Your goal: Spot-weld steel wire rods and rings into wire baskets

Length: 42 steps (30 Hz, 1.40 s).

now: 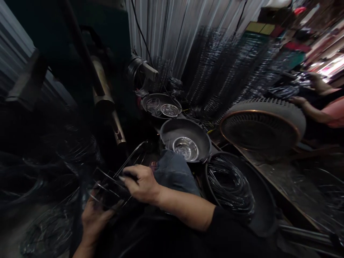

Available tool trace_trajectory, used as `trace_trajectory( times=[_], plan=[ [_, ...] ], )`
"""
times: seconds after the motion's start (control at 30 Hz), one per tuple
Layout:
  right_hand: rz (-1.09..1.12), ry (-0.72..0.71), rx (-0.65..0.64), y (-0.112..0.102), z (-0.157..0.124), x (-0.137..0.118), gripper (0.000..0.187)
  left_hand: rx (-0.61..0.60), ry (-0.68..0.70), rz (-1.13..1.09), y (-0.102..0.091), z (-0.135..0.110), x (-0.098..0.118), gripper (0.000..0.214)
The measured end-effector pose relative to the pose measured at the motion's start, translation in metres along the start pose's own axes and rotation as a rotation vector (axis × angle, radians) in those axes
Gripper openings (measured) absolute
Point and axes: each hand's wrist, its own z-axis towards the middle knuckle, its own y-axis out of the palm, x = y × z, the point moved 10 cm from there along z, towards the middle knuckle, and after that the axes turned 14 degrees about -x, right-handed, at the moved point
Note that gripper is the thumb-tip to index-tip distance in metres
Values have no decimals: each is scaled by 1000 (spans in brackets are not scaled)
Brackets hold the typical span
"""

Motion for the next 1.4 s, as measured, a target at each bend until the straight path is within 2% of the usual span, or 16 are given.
trace_trajectory(
  times=[0.07,0.13,0.17,0.23,0.33,0.4,0.53,0.7,0.77,0.9,0.97,1.1,1.2,1.3,1.4],
  plan=[
    [226,176,18,3,-1,40,2,39,-49,-88,-4,-2,-9,90],
    [526,343,27,14,3,76,13,53,-49,-90,-5,-3,-7,89],
    [681,375,23,22,8,85,19,59,-50,-73,-5,-4,-4,86],
    [936,340,26,32,21,89,27,58,-57,-64,-2,-6,2,79],
    [1121,241,116,32,32,86,24,73,-73,-63,0,-10,10,73],
    [1164,244,149,32,31,88,20,95,-94,-38,0,-12,14,75],
    [1162,287,133,26,27,93,18,132,-78,22,-4,-11,21,82],
    [1168,329,149,10,27,96,17,77,7,6,1,-1,23,88],
    [1197,366,118,9,31,95,17,71,58,36,2,3,25,90],
    [1135,425,-24,11,40,91,20,83,194,122,1,8,30,95],
    [1106,426,-37,6,45,93,22,61,240,195,2,14,30,97],
    [1117,402,14,-4,55,99,25,38,295,310,1,28,24,99],
    [1151,379,104,-14,63,102,23,27,317,337,3,39,24,94],
    [1232,323,184,-21,73,98,18,38,356,375,8,49,33,91],
    [1282,262,199,-22,83,90,16,78,425,469,12,55,45,91]
  ],
)
